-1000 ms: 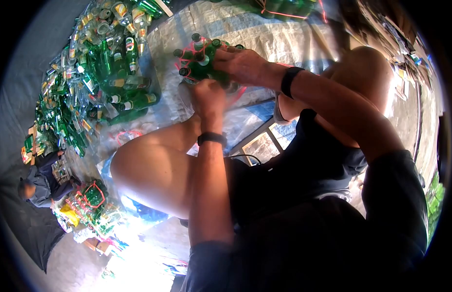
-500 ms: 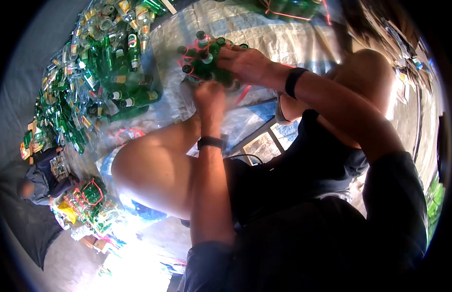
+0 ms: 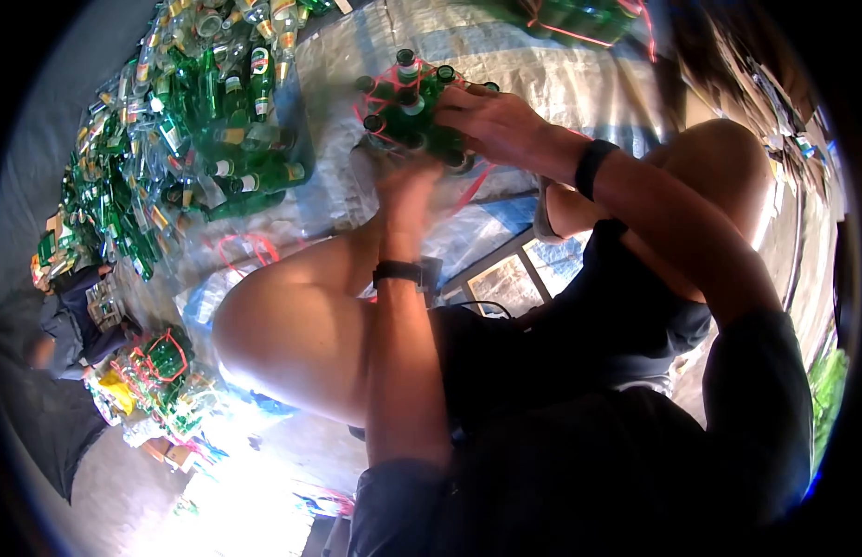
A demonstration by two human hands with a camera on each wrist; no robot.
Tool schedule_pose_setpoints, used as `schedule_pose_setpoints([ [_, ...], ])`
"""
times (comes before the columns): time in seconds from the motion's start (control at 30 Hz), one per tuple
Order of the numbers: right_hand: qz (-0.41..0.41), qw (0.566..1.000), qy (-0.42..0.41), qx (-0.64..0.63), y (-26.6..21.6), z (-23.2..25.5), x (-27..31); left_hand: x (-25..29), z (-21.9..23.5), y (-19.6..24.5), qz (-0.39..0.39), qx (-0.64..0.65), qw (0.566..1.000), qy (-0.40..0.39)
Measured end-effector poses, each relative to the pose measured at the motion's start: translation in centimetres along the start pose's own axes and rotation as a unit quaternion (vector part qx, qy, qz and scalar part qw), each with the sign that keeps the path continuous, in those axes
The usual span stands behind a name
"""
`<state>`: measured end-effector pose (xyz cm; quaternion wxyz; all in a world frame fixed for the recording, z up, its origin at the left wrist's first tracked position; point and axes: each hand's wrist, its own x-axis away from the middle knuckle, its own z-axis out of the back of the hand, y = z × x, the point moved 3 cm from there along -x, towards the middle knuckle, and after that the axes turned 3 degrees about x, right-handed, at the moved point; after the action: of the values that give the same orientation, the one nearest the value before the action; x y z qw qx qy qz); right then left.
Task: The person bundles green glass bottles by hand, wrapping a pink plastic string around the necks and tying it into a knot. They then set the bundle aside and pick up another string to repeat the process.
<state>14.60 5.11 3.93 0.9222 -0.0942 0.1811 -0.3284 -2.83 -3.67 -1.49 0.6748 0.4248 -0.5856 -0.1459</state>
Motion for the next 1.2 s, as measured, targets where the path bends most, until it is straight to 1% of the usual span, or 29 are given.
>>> schedule_pose_setpoints([
  [0.07, 0.016, 1.000, -0.001, 0.000, 0.0, 0.0, -0.1, 0.3, -0.2, 0.5, 0.029, 0.021, 0.998, -0.056],
  [0.1, 0.017, 1.000, -0.003, 0.000, -0.1, 0.2, -0.3, 0.3, -0.1, 0.6, 0.030, 0.023, 0.998, -0.055],
  [0.17, 0.035, 0.999, 0.004, 0.000, -0.4, 0.9, -0.6, 0.0, -0.1, 0.5, 0.061, -0.006, 0.997, -0.045],
  [0.2, 0.037, 0.999, 0.002, -0.001, -0.4, 0.9, -0.6, -0.6, 0.0, -0.3, 0.062, -0.003, 0.997, -0.043],
  [0.27, 0.006, 0.999, -0.040, 0.020, -0.2, 0.7, -0.7, -2.3, -0.2, -1.9, -0.026, 0.135, 0.987, -0.087],
  [0.3, 0.009, 0.999, -0.041, 0.019, -0.2, 0.5, -0.8, -2.5, -0.2, -2.1, -0.027, 0.138, 0.986, -0.085],
  [0.37, 0.004, 0.998, -0.054, 0.024, 0.0, 0.1, -1.0, -2.8, 0.0, -2.2, -0.062, 0.068, 0.994, -0.053],
  [0.4, 0.006, 0.998, -0.056, 0.024, 0.1, 0.0, -1.1, -3.2, 0.1, -2.3, -0.062, 0.071, 0.994, -0.051],
  [0.47, 0.017, 0.996, -0.091, 0.007, 0.1, 0.0, -1.4, -4.7, 0.7, -3.4, -0.092, -0.067, 0.993, -0.029],
  [0.5, 0.020, 0.995, -0.093, 0.007, 0.1, 0.1, -1.5, -4.4, 0.7, -3.1, -0.092, -0.063, 0.993, -0.027],
  [0.57, 0.055, 0.987, -0.141, 0.045, -0.2, -0.2, -1.6, -4.0, 0.4, -2.2, -0.132, -0.109, 0.985, -0.033],
  [0.6, 0.058, 0.987, -0.142, 0.046, -0.4, -0.2, -1.7, -4.8, 0.7, -3.2, -0.133, -0.106, 0.985, -0.031],
  [0.67, 0.110, 0.984, -0.121, 0.076, -1.2, -0.1, -2.0, -7.2, 1.2, -5.7, -0.262, -0.077, 0.959, -0.077],
  [0.7, 0.114, 0.983, -0.121, 0.076, -1.1, -0.6, -2.0, -7.4, 1.1, -5.9, -0.263, -0.075, 0.959, -0.074],
  [0.73, 0.131, 0.984, -0.095, 0.073, -1.0, -1.0, -2.0, -7.3, 0.9, -5.9, -0.332, -0.158, 0.929, -0.037],
  [0.77, 0.149, 0.984, -0.070, 0.070, -0.9, -1.4, -1.9, -7.2, 0.7, -5.9, -0.395, -0.239, 0.887, 0.000],
  [0.8, 0.151, 0.983, -0.071, 0.070, -0.9, -1.7, -2.0, -6.8, 0.6, -5.4, -0.395, -0.238, 0.887, 0.002],
  [0.87, 0.146, 0.987, -0.055, 0.026, -0.5, -2.2, -2.0, -5.7, 0.2, -4.4, -0.426, -0.286, 0.858, 0.022],
  [0.9, 0.149, 0.987, -0.055, 0.028, -0.6, -2.3, -2.1, -6.1, 0.2, -4.7, -0.427, -0.284, 0.858, 0.025],
  [0.97, 0.128, 0.990, -0.050, -0.015, -0.5, -2.4, -2.2, -6.6, 0.2, -5.3, -0.476, -0.297, 0.827, 0.038],
  [1.0, 0.129, 0.990, -0.051, -0.015, -0.5, -2.4, -2.2, -6.4, 0.1, -5.1, -0.476, -0.296, 0.827, 0.040],
  [1.03, 0.124, 0.990, -0.064, -0.026, -0.5, -2.5, -2.2, -6.0, -0.2, -4.8, -0.510, -0.380, 0.768, 0.077],
  [1.07, 0.120, 0.989, -0.076, -0.036, -0.4, -2.6, -2.2, -5.6, -0.5, -4.6, -0.538, -0.458, 0.698, 0.112],
  [1.1, 0.121, 0.989, -0.077, -0.036, -0.3, -2.7, -2.2, -5.5, -0.7, -4.4, -0.538, -0.458, 0.699, 0.114],
  [1.13, 0.098, 0.986, -0.130, -0.026, 0.0, -3.1, -2.2, -5.8, -0.6, -4.3, -0.480, -0.365, 0.793, 0.087],
  [1.17, 0.075, 0.980, -0.183, -0.016, 0.3, -3.5, -2.2, -6.2, -0.5, -4.3, -0.412, -0.264, 0.870, 0.059],
  [1.2, 0.077, 0.980, -0.184, -0.015, 0.1, -3.2, -2.5, -6.7, -0.5, -4.6, -0.412, -0.264, 0.870, 0.060],
])
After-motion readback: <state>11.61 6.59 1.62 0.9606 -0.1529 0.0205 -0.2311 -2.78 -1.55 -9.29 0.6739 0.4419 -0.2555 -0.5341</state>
